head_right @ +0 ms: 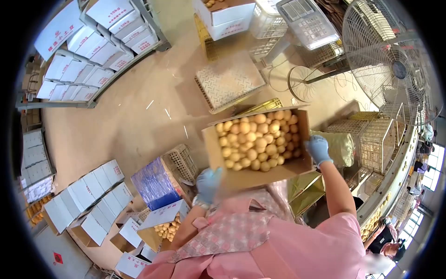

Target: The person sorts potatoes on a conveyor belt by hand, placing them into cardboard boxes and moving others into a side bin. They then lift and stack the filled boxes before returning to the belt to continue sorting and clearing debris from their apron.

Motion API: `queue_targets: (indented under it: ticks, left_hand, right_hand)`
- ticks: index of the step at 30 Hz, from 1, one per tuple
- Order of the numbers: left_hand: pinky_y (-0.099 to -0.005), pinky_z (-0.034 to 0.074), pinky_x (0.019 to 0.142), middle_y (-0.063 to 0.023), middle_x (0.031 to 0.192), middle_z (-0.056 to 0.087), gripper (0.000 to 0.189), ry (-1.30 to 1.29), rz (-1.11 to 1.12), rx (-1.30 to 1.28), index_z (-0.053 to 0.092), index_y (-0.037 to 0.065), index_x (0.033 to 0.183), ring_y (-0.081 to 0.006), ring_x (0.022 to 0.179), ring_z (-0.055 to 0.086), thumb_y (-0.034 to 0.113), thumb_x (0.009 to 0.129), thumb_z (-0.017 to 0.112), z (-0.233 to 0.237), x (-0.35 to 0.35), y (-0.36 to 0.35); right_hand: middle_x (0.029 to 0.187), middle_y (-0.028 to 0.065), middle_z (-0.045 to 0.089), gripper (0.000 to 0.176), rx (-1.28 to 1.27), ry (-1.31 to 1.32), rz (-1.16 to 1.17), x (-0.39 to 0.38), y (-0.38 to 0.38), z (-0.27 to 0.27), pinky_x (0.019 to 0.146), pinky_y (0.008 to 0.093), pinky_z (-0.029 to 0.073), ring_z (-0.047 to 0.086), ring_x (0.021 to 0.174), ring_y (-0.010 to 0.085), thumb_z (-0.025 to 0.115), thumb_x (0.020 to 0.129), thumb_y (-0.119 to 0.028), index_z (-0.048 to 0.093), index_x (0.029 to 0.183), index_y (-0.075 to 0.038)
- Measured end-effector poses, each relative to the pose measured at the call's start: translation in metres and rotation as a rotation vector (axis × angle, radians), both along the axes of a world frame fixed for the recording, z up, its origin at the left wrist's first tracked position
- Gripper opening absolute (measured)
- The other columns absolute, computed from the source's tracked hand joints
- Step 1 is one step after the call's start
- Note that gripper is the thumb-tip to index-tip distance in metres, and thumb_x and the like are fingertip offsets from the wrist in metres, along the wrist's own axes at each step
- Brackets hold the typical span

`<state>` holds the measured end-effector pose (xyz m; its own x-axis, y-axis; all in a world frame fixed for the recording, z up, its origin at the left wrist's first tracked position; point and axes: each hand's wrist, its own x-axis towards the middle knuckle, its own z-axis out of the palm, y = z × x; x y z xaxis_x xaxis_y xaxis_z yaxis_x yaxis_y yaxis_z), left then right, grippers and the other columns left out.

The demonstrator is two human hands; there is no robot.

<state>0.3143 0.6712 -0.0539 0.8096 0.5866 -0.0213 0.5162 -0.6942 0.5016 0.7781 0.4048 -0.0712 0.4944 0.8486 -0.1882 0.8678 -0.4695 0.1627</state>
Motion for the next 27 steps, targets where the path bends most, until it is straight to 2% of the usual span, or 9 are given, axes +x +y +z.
queue_targets:
  ticks: [1,6,8,14,17,19,21,24,27]
  left_hand:
    - [-0.0545,0.048,0.064,-0.0219,0.082,0.066,0.027,0.121,0.325,-0.629,0.072,0.006,0.096,-0.0412,0.074,0.066,0.031,0.099,0.064,-0.017,0.032,-0.012]
    - [-0.0529,0.053,0.069,-0.021,0.078,0.067,0.039,0.078,0.31,-0.82,0.069,0.005,0.083,-0.0419,0.077,0.069,0.035,0.105,0.059,-0.053,0.106,-0.067]
    - [-0.0519,0.056,0.073,-0.0182,0.097,0.072,0.035,0.124,-0.108,-0.331,0.069,0.006,0.104,-0.0388,0.087,0.071,0.038,0.106,0.055,-0.07,0.109,-0.09]
    - [-0.0413,0.056,0.09,-0.0196,0.12,0.072,0.034,-0.238,0.25,-1.147,0.065,0.007,0.127,-0.0337,0.107,0.071,0.033,0.107,0.055,-0.049,0.047,-0.079]
    - [-0.0355,0.054,0.098,-0.0186,0.128,0.072,0.04,-0.345,0.614,-1.001,0.064,0.004,0.138,-0.0288,0.116,0.069,0.031,0.11,0.053,-0.02,-0.029,-0.08]
    - [-0.0347,0.054,0.097,-0.0136,0.118,0.072,0.035,-0.36,0.971,-0.66,0.064,0.004,0.135,-0.0245,0.112,0.069,0.026,0.11,0.054,0.015,-0.091,-0.099]
    - [-0.0346,0.054,0.097,-0.0124,0.114,0.071,0.026,-0.806,1.565,-1.07,0.065,0.004,0.129,-0.0224,0.111,0.068,0.016,0.109,0.054,-0.044,-0.147,-0.166]
    - [-0.0344,0.053,0.095,-0.0169,0.111,0.07,0.025,0.382,1.273,-0.067,0.065,0.003,0.124,-0.027,0.107,0.066,0.004,0.1,0.06,-0.093,-0.255,-0.279]
    - [-0.043,0.049,0.099,-0.0237,0.126,0.065,0.044,-0.184,2.293,-0.034,0.056,-0.003,0.137,-0.0391,0.113,0.061,0.014,0.097,0.066,-0.038,-0.303,-0.269]
  right_hand:
    - [0.083,0.0204,0.07,0.028,0.022,0.009,-0.075,0.019,-0.002,0.0,0.074,0.0545,0.055,0.069,0.079,0.0421,0.067,0.089,-0.035,0.07,0.079,-0.009]
    - [0.091,0.0185,0.074,0.031,-0.036,0.189,-0.266,0.089,-0.015,-0.064,0.08,0.051,0.058,0.071,0.085,0.0399,0.064,0.094,-0.035,0.076,0.091,-0.006]
    - [0.093,0.0149,0.077,0.026,-0.312,-0.002,0.001,0.122,-0.035,-0.119,0.081,0.0485,0.059,0.073,0.093,0.035,0.061,0.097,-0.028,0.078,0.092,-0.009]
    - [0.113,0.022,0.077,0.03,-0.826,0.127,0.373,0.132,0.017,-0.107,0.088,0.0496,0.062,0.074,0.104,0.0416,0.052,0.1,-0.02,0.075,0.111,-0.003]
    - [0.109,0.0234,0.077,0.036,-0.777,0.134,-0.171,0.116,0.069,-0.058,0.089,0.0496,0.061,0.074,0.106,0.0406,0.055,0.098,-0.031,0.074,0.108,-0.002]
    - [0.102,0.0236,0.077,0.039,-0.52,-0.011,-0.092,0.074,0.112,-0.03,0.085,0.0492,0.061,0.075,0.099,0.0408,0.054,0.099,-0.034,0.074,0.103,-0.001]
    - [0.097,0.0215,0.073,0.032,-0.142,0.007,0.091,-0.048,0.2,0.023,0.086,0.0475,0.056,0.07,0.093,0.0388,0.053,0.099,-0.023,0.073,0.103,0.001]
    - [0.106,0.0237,0.069,0.032,0.329,0.214,0.854,-0.164,0.271,-0.07,0.089,0.0471,0.054,0.067,0.096,0.0391,0.055,0.105,-0.023,0.066,0.122,0.001]
    - [0.101,0.0183,0.069,0.027,0.156,0.687,1.019,-0.426,0.318,-0.009,0.075,0.0494,0.056,0.069,0.084,0.0373,0.064,0.097,-0.023,0.068,0.117,-0.004]
